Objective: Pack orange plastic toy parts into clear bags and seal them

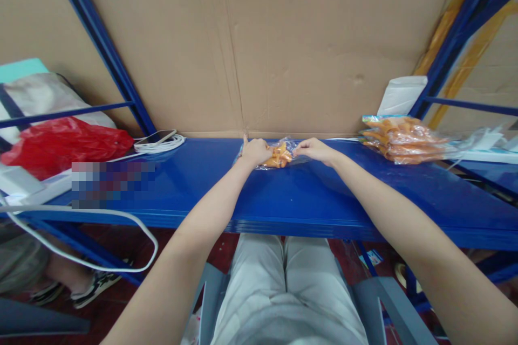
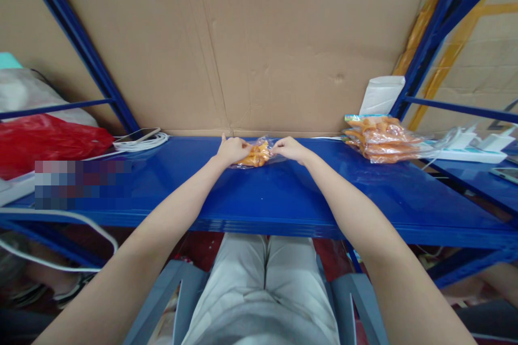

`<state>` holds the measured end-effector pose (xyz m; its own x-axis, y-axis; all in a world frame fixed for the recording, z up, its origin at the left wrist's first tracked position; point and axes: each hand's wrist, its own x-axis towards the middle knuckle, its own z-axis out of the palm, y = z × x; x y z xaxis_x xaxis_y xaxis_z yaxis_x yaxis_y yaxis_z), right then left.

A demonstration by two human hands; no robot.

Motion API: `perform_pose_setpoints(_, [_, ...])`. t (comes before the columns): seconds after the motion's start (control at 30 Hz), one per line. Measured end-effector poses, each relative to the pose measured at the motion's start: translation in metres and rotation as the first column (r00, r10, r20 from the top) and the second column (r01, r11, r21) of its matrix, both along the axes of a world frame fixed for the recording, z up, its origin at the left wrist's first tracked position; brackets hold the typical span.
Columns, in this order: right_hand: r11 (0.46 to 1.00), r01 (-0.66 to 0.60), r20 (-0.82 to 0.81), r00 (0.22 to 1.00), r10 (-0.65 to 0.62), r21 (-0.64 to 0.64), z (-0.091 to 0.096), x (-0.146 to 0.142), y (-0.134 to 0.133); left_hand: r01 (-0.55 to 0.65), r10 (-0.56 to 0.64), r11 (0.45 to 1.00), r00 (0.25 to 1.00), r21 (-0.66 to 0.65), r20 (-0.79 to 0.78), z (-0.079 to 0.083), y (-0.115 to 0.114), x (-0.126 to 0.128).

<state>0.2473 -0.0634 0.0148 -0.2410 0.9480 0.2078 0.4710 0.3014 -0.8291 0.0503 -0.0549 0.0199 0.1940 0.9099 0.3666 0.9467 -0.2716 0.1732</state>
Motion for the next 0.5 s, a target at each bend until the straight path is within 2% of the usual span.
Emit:
perform_pose_setpoints(0.17, [0.988,0.134,0.112,0.983,-0.143,0.081,-0.002,0.016,0.011,0.020,-0.012,0.999,0.978,-0.033,0.210,0.006,0.007,-0.013])
perform_pose_setpoints(0.33, [0.949,0.255,0.249,0.922,-0.296,0.185,-0.011,0.031,0.025,0.224,-0.118,0.952,0.897,-0.208,0.426,0.006,0.006,-0.015])
perform_pose_setpoints(0.5, [0.919,0.326,0.374,0.842,-0.389,0.221,-0.016,0.035,0.030,0.386,-0.191,0.879,0.823,-0.280,0.534,0.009,-0.009,-0.003])
